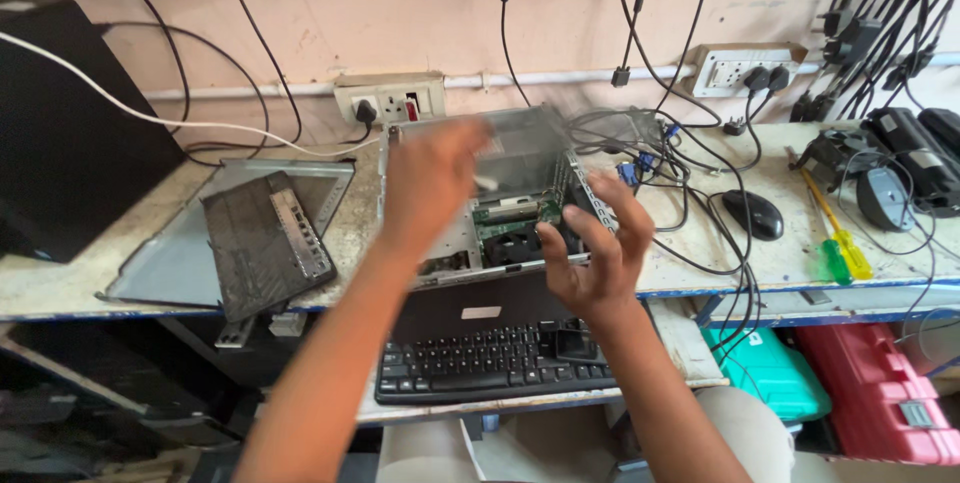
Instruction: The person removes the side panel of a desktop computer case, then removes the power supply and a drive bay bracket. The person places the components on the table, reinserts the drive bay bracket and power supply, and closes the case. The person then repositions the computer case upright on the workbench.
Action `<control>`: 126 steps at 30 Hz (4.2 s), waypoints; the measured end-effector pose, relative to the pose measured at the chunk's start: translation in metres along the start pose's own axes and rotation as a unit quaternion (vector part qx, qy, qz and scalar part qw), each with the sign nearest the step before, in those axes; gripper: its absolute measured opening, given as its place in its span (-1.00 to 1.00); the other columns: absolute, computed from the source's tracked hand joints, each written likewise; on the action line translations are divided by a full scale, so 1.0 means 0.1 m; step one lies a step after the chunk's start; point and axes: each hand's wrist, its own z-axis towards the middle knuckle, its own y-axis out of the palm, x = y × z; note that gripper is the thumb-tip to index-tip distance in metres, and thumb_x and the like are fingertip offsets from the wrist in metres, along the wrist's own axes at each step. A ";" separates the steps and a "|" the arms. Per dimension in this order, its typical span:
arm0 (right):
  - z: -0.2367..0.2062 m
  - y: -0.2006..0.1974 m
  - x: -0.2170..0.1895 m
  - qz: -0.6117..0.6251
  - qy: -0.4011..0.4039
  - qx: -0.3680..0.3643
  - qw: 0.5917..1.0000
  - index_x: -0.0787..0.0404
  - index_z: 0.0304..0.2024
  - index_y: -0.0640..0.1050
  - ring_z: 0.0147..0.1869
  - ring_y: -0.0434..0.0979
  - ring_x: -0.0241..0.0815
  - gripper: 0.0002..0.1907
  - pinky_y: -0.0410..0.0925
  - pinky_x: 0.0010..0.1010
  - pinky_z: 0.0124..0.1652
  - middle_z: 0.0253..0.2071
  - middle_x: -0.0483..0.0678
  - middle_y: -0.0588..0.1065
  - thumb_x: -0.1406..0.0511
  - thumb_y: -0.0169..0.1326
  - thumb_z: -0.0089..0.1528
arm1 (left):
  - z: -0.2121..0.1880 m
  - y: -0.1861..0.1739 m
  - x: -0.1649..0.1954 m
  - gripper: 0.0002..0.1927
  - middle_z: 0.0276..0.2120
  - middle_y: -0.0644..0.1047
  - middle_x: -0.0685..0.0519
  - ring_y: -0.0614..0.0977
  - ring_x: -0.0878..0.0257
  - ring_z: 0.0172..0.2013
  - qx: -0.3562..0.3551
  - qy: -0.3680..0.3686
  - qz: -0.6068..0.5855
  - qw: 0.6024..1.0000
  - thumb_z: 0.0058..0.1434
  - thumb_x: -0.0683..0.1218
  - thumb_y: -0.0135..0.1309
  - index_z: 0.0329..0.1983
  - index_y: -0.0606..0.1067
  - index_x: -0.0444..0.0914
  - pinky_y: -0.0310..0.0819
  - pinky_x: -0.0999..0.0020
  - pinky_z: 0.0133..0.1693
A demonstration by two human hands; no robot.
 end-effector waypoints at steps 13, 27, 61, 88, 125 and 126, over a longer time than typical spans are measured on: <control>0.05 0.18 -0.09 -0.099 0.201 -0.310 0.924 0.09 -0.39 0.62 -0.56 0.51 0.08 -0.75 0.29 -0.11 -0.55 -0.59 -0.06 0.51 0.10 0.14 0.25 | 0.53 0.78 -2.15 -0.64 0.03 0.59 -0.02 0.60 0.25 0.05 0.099 -0.132 -0.363 0.917 0.40 -0.36 -0.04 0.24 0.35 -0.31 0.38 0.40 0.12; -0.05 0.26 -0.07 -0.120 0.188 -0.305 0.926 0.11 -0.47 0.61 -0.55 0.50 0.09 -0.70 0.27 -0.11 -0.55 -0.57 -0.05 0.53 0.11 0.12 0.29 | 0.44 1.17 -2.34 -0.48 0.29 0.47 -0.21 0.53 0.02 0.27 0.121 -0.170 -0.243 0.947 0.49 -0.22 -0.09 0.47 0.11 -0.35 0.34 0.26 0.26; -0.07 0.24 -0.06 -0.117 0.180 -0.312 0.925 0.14 -0.52 0.60 -0.55 0.49 0.10 -0.63 0.25 -0.11 -0.54 -0.59 -0.04 0.51 0.12 0.11 0.32 | 0.45 1.16 -2.29 -0.44 0.30 0.48 -0.14 0.55 0.12 0.26 0.119 -0.180 -0.257 0.942 0.48 -0.24 -0.07 0.49 0.09 -0.30 0.35 0.30 0.25; 0.01 0.19 -0.14 -0.096 0.195 -0.305 0.927 0.11 -0.33 0.61 -0.49 0.53 0.06 -0.77 0.29 -0.15 -0.50 -0.51 -0.05 0.54 0.13 0.12 0.29 | 0.17 0.92 -2.31 -0.74 0.01 0.56 -0.23 0.56 -0.17 0.06 0.011 -0.170 -0.086 0.982 0.55 -0.13 0.07 0.20 0.35 -0.28 0.43 0.07 0.04; 0.08 0.13 -0.23 -0.091 0.175 -0.294 0.935 0.12 -0.32 0.62 -0.45 0.55 0.08 -0.77 0.33 -0.15 -0.46 -0.44 -0.05 0.58 0.14 0.11 0.31 | 0.14 0.70 -1.33 0.12 0.38 0.11 -0.42 0.14 -0.31 0.38 -0.348 -0.142 0.230 0.898 0.18 0.63 -0.40 0.44 0.14 -0.35 -0.02 -0.06 0.32; 0.07 0.14 -0.23 -0.098 0.177 -0.300 0.932 0.12 -0.33 0.62 -0.45 0.55 0.08 -0.76 0.33 -0.14 -0.47 -0.44 -0.04 0.57 0.13 0.11 0.30 | 0.11 0.70 -1.31 0.13 0.42 0.07 -0.40 0.10 -0.32 0.40 -0.355 -0.150 0.221 0.896 0.19 0.64 -0.41 0.47 0.10 -0.32 -0.06 -0.05 0.36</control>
